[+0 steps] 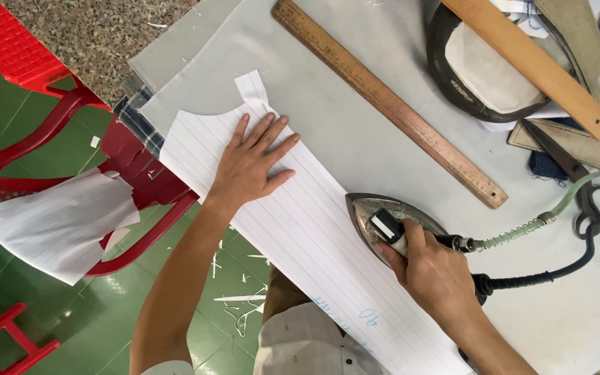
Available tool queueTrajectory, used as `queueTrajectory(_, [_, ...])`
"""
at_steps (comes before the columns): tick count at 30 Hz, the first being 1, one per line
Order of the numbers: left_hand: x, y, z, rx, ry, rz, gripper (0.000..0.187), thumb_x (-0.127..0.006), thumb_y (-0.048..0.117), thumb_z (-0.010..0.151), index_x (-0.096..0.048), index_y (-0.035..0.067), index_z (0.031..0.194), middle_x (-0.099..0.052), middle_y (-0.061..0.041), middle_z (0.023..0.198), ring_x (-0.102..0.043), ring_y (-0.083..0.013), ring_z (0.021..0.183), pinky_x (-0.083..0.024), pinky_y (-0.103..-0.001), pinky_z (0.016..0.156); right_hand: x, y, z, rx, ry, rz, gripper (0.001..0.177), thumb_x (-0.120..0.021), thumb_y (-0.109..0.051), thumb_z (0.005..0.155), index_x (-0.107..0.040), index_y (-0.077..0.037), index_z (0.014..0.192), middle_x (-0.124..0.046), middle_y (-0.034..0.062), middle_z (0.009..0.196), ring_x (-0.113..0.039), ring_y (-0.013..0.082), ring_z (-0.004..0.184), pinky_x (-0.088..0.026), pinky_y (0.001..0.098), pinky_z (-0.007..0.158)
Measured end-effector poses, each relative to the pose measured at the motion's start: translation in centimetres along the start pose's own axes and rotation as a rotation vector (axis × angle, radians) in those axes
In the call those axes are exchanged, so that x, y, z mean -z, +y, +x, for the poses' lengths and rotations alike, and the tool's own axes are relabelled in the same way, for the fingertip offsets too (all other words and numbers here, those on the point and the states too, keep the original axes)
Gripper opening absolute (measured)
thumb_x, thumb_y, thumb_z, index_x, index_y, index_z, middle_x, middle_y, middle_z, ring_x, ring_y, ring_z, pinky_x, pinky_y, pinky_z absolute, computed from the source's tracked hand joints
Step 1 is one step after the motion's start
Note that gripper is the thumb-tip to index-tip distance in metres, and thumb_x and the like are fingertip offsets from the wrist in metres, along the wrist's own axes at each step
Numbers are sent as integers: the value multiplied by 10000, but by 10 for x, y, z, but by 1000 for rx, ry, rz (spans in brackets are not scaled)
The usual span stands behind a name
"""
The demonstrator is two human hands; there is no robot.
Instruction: The person irons a long piece of white fabric with blue lines on a work table using a steam iron. They smooth the fabric with their hands, use a wooden ruler to align the edges, and repeatedly press the iron along the length of the material. The person also flips the fabric over to iron the other side.
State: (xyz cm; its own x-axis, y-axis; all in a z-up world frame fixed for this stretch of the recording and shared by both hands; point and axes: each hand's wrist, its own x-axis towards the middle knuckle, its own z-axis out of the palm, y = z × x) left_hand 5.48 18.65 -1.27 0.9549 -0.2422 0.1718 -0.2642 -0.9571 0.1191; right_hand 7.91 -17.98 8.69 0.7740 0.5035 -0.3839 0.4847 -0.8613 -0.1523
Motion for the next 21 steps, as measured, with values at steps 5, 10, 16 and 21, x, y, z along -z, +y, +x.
queueTrajectory(5, [3, 1, 2, -3, 10, 5, 554, -577, 549, 1039, -621, 200, 1466, -511, -113, 1578, -475, -323, 1461, -228, -551, 1251, 1, 0, 0, 4, 4, 10, 646, -544, -631, 923, -537, -105, 1296, -741, 95, 875, -706, 373, 585, -520, 502, 412])
queueTrajectory(10, [2, 2, 4, 6, 20, -5, 539, -551, 542, 1052, -617, 202, 1466, -508, -108, 1577, -480, -330, 1454, -247, -552, 1245, 0, 0, 0, 19, 21, 7, 628, -543, -628, 926, -541, -103, 1271, -735, 80, 856, -699, 351, 556, -501, 483, 380])
queueTrajectory(16, [-1, 1, 4, 18, 55, -33, 513, -592, 511, 1030, -642, 202, 1437, -534, -103, 1551, -479, -314, 1450, -280, -551, 1231, -2, -5, 4, 18, 72, -23, 652, -562, -637, 915, -549, -94, 1277, -732, 88, 855, -697, 360, 578, -504, 503, 386])
queueTrajectory(21, [-32, -4, -3, 57, 113, -66, 617, -559, 603, 980, -522, 328, 1530, -512, -77, 1574, -434, -281, 1480, -184, -565, 1246, 21, -33, 30, 7, 71, -88, 558, -531, -628, 968, -599, -122, 1194, -701, 56, 732, -755, 272, 621, -599, 409, 563])
